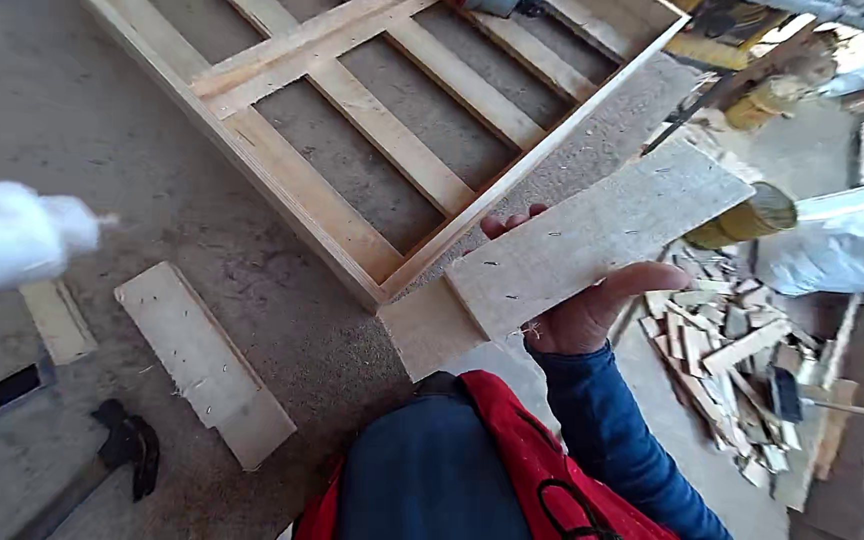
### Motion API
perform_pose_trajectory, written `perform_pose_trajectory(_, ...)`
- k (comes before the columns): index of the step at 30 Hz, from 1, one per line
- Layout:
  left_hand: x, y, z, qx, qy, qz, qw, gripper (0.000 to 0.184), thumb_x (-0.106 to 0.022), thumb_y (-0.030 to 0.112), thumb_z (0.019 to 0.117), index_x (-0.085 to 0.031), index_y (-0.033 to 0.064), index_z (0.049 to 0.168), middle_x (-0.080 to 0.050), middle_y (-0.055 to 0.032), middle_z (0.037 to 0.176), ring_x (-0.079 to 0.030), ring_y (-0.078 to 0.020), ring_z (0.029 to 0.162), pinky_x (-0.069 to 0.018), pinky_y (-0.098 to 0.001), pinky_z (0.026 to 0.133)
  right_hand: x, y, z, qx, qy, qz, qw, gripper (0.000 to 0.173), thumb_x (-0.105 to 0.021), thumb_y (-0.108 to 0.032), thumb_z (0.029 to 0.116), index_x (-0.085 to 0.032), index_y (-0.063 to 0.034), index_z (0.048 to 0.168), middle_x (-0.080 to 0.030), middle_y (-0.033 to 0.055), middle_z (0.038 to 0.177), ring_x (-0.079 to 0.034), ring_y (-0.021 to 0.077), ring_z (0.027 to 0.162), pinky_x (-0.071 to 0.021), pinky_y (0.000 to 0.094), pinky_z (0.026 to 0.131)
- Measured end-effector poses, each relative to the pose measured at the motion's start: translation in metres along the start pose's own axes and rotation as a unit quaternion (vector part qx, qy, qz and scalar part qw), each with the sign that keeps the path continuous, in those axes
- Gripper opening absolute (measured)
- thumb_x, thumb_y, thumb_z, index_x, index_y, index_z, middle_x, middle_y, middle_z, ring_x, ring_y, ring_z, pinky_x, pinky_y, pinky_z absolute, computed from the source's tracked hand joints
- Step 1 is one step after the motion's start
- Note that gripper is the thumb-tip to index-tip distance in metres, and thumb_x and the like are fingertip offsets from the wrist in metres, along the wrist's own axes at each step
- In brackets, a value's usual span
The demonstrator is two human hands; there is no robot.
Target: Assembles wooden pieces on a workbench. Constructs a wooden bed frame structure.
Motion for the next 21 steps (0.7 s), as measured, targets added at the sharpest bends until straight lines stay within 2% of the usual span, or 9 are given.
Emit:
perform_pose_trajectory(1,-0.028,-0.031,-0.007,-0.061,0.198,-0.124,0.970,0.021,-0.048,-0.008,0.0902,-0.060,-0.0038,0.074,-0.060,-0.0006,0.061,-0.057,-0.0003,0.057,-0.0492,-0.0153,0.061,0.005,0.005,0.004,-0.007,-0.014,0.014,1.000,0.105,-0.076,-0.077,0.0674,-0.052,-0.0077,0.142,-0.064,0.0198,0.135,-0.060,0.0380,0.128,-0.0529,0.0531,0.105)
perform_pose_trajectory(2,-0.043,-0.070,-0.011,-0.173,0.253,-0.225,0.925,0.017,-0.048,-0.002,0.0978,-0.061,0.0019,0.088,-0.066,0.0037,0.077,-0.063,0.0012,0.074,-0.0533,-0.0167,0.073,0.008,0.010,0.008,-0.012,-0.023,0.025,0.999,0.103,-0.076,-0.076,0.0690,-0.051,-0.0079,0.143,-0.064,0.0194,0.136,-0.060,0.0374,0.129,-0.0527,0.0525,0.105)
perform_pose_trajectory(3,-0.056,-0.094,-0.018,-0.237,0.241,-0.302,0.891,0.015,-0.051,0.012,0.1035,-0.062,0.0078,0.113,-0.070,0.0048,0.105,-0.066,-0.0036,0.100,-0.0547,-0.0240,0.093,0.011,0.014,0.013,-0.019,-0.031,0.039,0.999,0.103,-0.076,-0.075,0.0701,-0.050,-0.0076,0.143,-0.064,0.0202,0.135,-0.060,0.0380,0.129,-0.0522,0.0529,0.106)
perform_pose_trajectory(4,-0.076,-0.087,-0.027,-0.251,0.257,-0.377,0.854,0.029,-0.061,0.023,0.1015,-0.059,0.0121,0.128,-0.069,0.0017,0.121,-0.066,-0.0123,0.115,-0.0537,-0.0335,0.103,0.014,0.018,0.019,-0.026,-0.039,0.055,0.997,0.101,-0.076,-0.074,0.0714,-0.050,-0.0074,0.143,-0.064,0.0207,0.135,-0.060,0.0387,0.129,-0.0513,0.0535,0.108)
perform_pose_trajectory(5,-0.094,-0.057,-0.035,-0.253,0.280,-0.429,0.821,0.045,-0.070,0.026,0.0950,-0.054,0.0123,0.135,-0.067,-0.0040,0.128,-0.065,-0.0217,0.120,-0.0537,-0.0433,0.105,0.016,0.021,0.025,-0.035,-0.047,0.064,0.996,0.099,-0.076,-0.074,0.0723,-0.051,-0.0071,0.141,-0.064,0.0209,0.134,-0.060,0.0388,0.129,-0.0510,0.0538,0.108)
perform_pose_trajectory(7,-0.121,0.013,-0.046,-0.252,0.298,-0.462,0.797,0.060,-0.082,0.030,0.0859,-0.052,0.0143,0.136,-0.066,-0.0087,0.129,-0.064,-0.0303,0.120,-0.0540,-0.0531,0.103,0.020,0.026,0.034,-0.050,-0.066,0.074,0.994,0.095,-0.074,-0.074,0.0744,-0.052,-0.0072,0.139,-0.065,0.0215,0.132,-0.061,0.0391,0.127,-0.0508,0.0543,0.108)
perform_pose_trajectory(10,-0.150,0.076,-0.054,-0.262,0.269,-0.422,0.825,0.062,-0.087,0.027,0.0810,-0.056,0.0170,0.134,-0.069,-0.0078,0.124,-0.068,-0.0305,0.113,-0.0582,-0.0532,0.097,0.022,0.025,0.042,-0.082,-0.092,0.096,0.988,0.098,-0.073,-0.075,0.0741,-0.050,-0.0080,0.142,-0.063,0.0210,0.134,-0.060,0.0390,0.128,-0.0500,0.0552,0.109)
perform_pose_trajectory(13,-0.179,0.110,-0.055,-0.249,0.262,-0.383,0.850,0.068,-0.092,0.022,0.0752,-0.056,0.0170,0.133,-0.073,-0.0056,0.119,-0.072,-0.0277,0.108,-0.0618,-0.0491,0.094,0.022,0.024,0.047,-0.095,-0.112,0.131,0.980,0.099,-0.073,-0.075,0.0738,-0.049,-0.0074,0.142,-0.064,0.0204,0.134,-0.060,0.0375,0.128,-0.0497,0.0536,0.110)
perform_pose_trajectory(21,-0.199,0.157,-0.036,-0.283,0.330,-0.343,0.833,0.065,-0.093,0.017,0.0739,-0.055,0.0183,0.127,-0.073,0.0009,0.110,-0.073,-0.0180,0.099,-0.0642,-0.0396,0.087,0.032,0.012,0.036,-0.096,-0.091,0.141,0.981,0.097,-0.072,-0.076,0.0745,-0.051,-0.0094,0.142,-0.065,0.0177,0.132,-0.061,0.0351,0.127,-0.0508,0.0556,0.107)
Point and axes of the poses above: each hand's wrist, its own z-axis towards the middle knuckle, its own x-axis out of the back of the hand, y = z × x, the point moved 1 cm from there along z, towards the middle knuckle
